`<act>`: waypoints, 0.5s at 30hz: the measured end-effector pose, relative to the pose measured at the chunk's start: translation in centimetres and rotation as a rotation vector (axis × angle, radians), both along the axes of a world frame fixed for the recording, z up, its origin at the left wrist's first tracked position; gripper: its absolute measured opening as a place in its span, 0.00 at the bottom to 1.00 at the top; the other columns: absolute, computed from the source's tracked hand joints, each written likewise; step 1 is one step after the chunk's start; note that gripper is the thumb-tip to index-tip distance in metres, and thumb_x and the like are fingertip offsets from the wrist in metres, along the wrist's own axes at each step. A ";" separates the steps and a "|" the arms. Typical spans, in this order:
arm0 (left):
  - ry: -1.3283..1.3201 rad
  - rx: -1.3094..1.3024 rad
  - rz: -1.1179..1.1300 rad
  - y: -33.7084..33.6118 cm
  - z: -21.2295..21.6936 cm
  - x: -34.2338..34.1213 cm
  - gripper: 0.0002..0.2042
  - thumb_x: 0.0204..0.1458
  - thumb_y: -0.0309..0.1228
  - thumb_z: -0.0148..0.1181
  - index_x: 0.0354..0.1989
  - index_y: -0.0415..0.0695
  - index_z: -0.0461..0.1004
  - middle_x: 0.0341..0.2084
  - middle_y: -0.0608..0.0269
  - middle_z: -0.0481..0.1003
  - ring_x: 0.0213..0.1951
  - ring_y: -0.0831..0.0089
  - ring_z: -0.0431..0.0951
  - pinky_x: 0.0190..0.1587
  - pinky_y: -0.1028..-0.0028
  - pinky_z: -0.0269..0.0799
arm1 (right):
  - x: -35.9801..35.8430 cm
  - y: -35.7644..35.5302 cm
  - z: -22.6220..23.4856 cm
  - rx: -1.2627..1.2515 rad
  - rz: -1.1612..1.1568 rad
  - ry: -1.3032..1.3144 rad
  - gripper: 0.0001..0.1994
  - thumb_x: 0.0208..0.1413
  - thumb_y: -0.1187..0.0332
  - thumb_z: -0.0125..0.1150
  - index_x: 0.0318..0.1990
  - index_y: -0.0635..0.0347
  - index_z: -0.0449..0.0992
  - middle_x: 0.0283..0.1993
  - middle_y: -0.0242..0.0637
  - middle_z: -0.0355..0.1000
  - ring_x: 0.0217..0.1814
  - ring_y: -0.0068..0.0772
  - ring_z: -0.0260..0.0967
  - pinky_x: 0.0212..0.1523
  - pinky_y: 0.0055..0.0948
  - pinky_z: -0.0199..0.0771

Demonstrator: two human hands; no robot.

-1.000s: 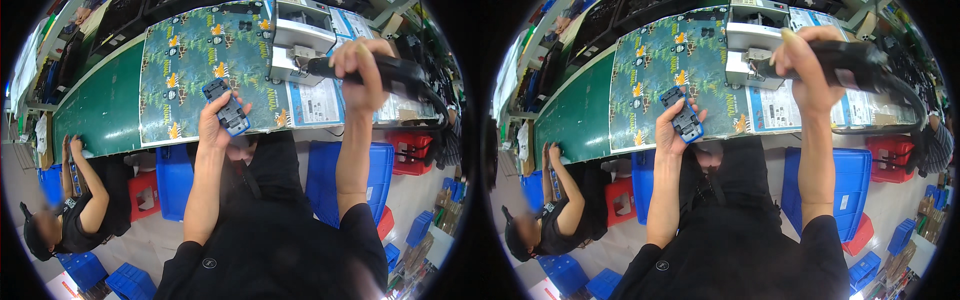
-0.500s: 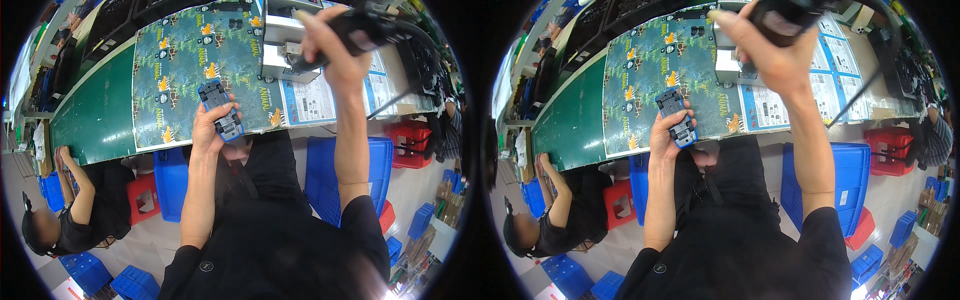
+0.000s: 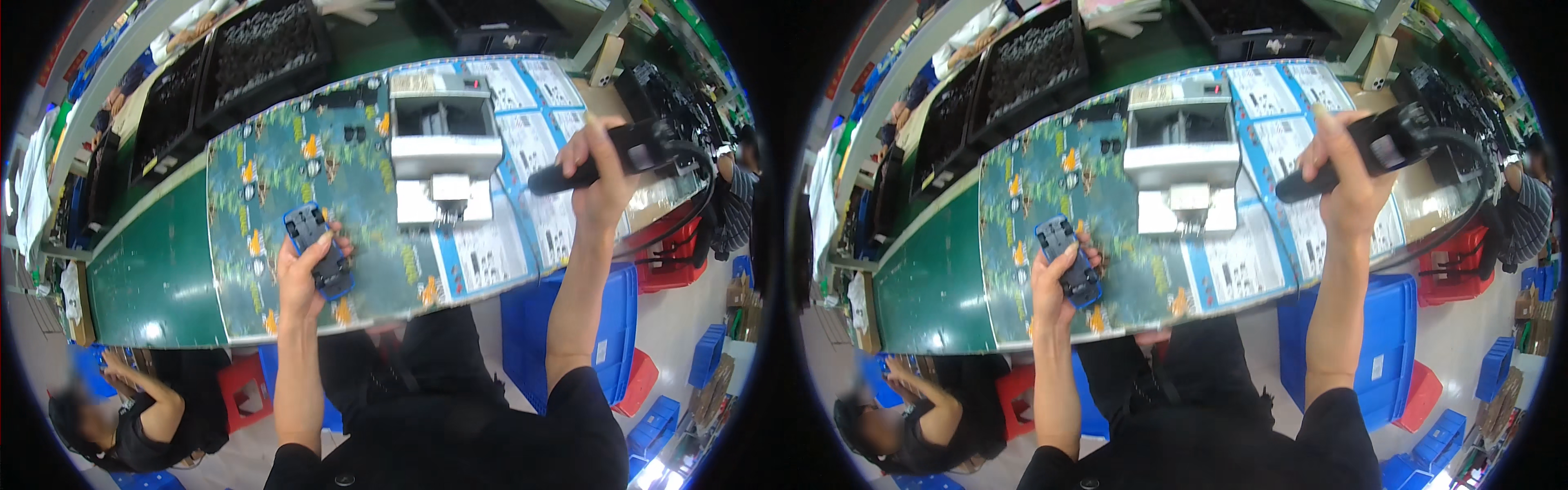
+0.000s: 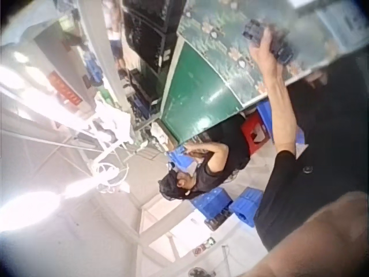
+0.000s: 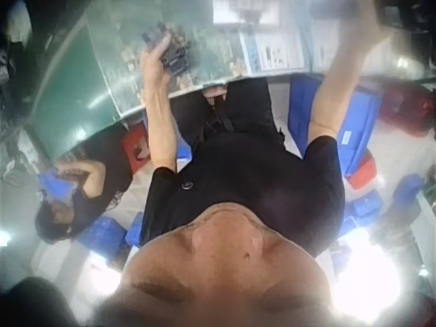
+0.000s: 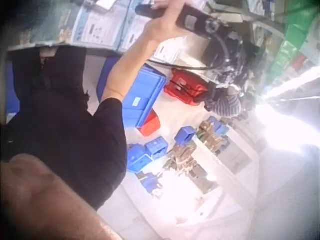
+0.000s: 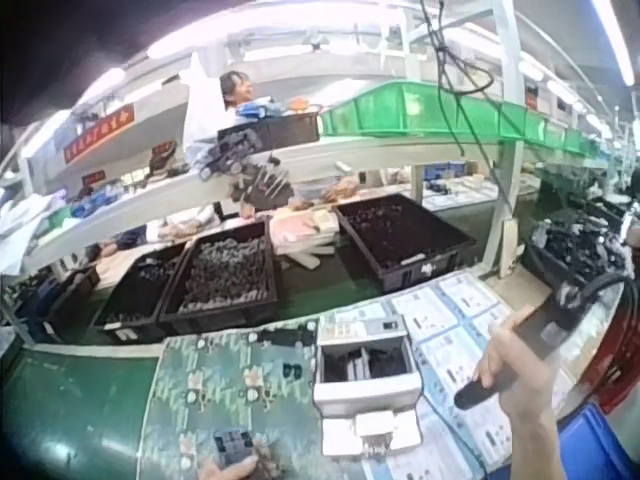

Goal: Assembling a blue toy car by installing internal components and using an electric screwdriver to secure parts.

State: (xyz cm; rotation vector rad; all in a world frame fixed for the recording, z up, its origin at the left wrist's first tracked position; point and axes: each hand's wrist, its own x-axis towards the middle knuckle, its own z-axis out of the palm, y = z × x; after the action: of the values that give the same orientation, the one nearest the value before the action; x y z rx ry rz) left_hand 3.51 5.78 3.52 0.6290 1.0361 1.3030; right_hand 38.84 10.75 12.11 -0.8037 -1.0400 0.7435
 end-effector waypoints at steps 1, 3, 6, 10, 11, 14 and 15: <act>0.093 -0.004 -0.005 0.9 0.2 0.2 0.15 0.52 0.24 0.61 0.49 0.34 0.71 0.38 0.51 0.78 0.37 0.65 0.81 0.43 0.67 0.80 | 0.4 0.7 -0.8 -0.021 -0.039 0.017 0.07 0.56 0.72 0.63 0.34 0.63 0.70 0.19 0.34 0.64 0.16 0.26 0.62 0.23 0.27 0.66; 0.211 -0.003 -0.012 2.2 -0.1 0.2 0.21 0.50 0.21 0.64 0.54 0.38 0.69 0.44 0.55 0.77 0.40 0.70 0.80 0.43 0.71 0.78 | 1.0 1.8 -2.1 -0.083 -0.097 0.034 0.10 0.51 0.72 0.69 0.32 0.64 0.71 0.17 0.33 0.67 0.14 0.24 0.64 0.20 0.24 0.66; 0.586 0.018 -0.033 2.5 -0.2 -0.9 0.24 0.48 0.24 0.67 0.55 0.37 0.70 0.42 0.63 0.77 0.41 0.74 0.77 0.47 0.73 0.73 | 1.9 3.1 -3.7 -0.163 -0.128 0.049 0.11 0.49 0.71 0.71 0.31 0.64 0.71 0.18 0.33 0.68 0.14 0.23 0.65 0.20 0.23 0.66; 0.997 -0.034 -0.069 2.9 0.3 -2.6 0.32 0.44 0.28 0.71 0.60 0.36 0.66 0.47 0.59 0.75 0.47 0.71 0.75 0.51 0.72 0.69 | 2.9 4.3 -4.0 -0.228 -0.109 0.079 0.10 0.53 0.72 0.64 0.38 0.64 0.68 0.19 0.34 0.65 0.16 0.25 0.63 0.22 0.25 0.68; 1.129 -0.064 -0.038 3.3 0.7 -2.5 0.35 0.44 0.30 0.72 0.62 0.36 0.64 0.50 0.56 0.74 0.51 0.68 0.74 0.54 0.69 0.67 | 3.0 4.4 -4.1 -0.219 -0.175 0.093 0.11 0.50 0.74 0.67 0.37 0.64 0.70 0.20 0.33 0.67 0.16 0.24 0.65 0.22 0.24 0.68; 1.451 0.093 0.003 4.0 2.5 -2.5 0.40 0.43 0.33 0.72 0.66 0.36 0.60 0.59 0.49 0.68 0.60 0.61 0.68 0.60 0.63 0.61 | 3.3 4.5 -5.1 -0.181 -0.174 0.095 0.13 0.48 0.77 0.69 0.39 0.63 0.72 0.22 0.33 0.71 0.19 0.22 0.69 0.23 0.19 0.71; 1.355 0.138 0.006 4.9 3.4 -2.1 0.48 0.38 0.41 0.77 0.68 0.37 0.57 0.64 0.47 0.62 0.66 0.56 0.61 0.64 0.57 0.56 | 3.1 4.4 -4.9 -0.198 -0.188 0.065 0.13 0.47 0.77 0.70 0.39 0.62 0.72 0.23 0.33 0.71 0.19 0.21 0.69 0.24 0.19 0.71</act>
State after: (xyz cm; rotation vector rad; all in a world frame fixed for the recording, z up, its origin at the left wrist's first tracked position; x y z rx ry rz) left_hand 1.45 10.67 6.92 1.7133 1.9994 0.8470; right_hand 41.94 15.16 7.18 -1.0258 -0.8275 0.7133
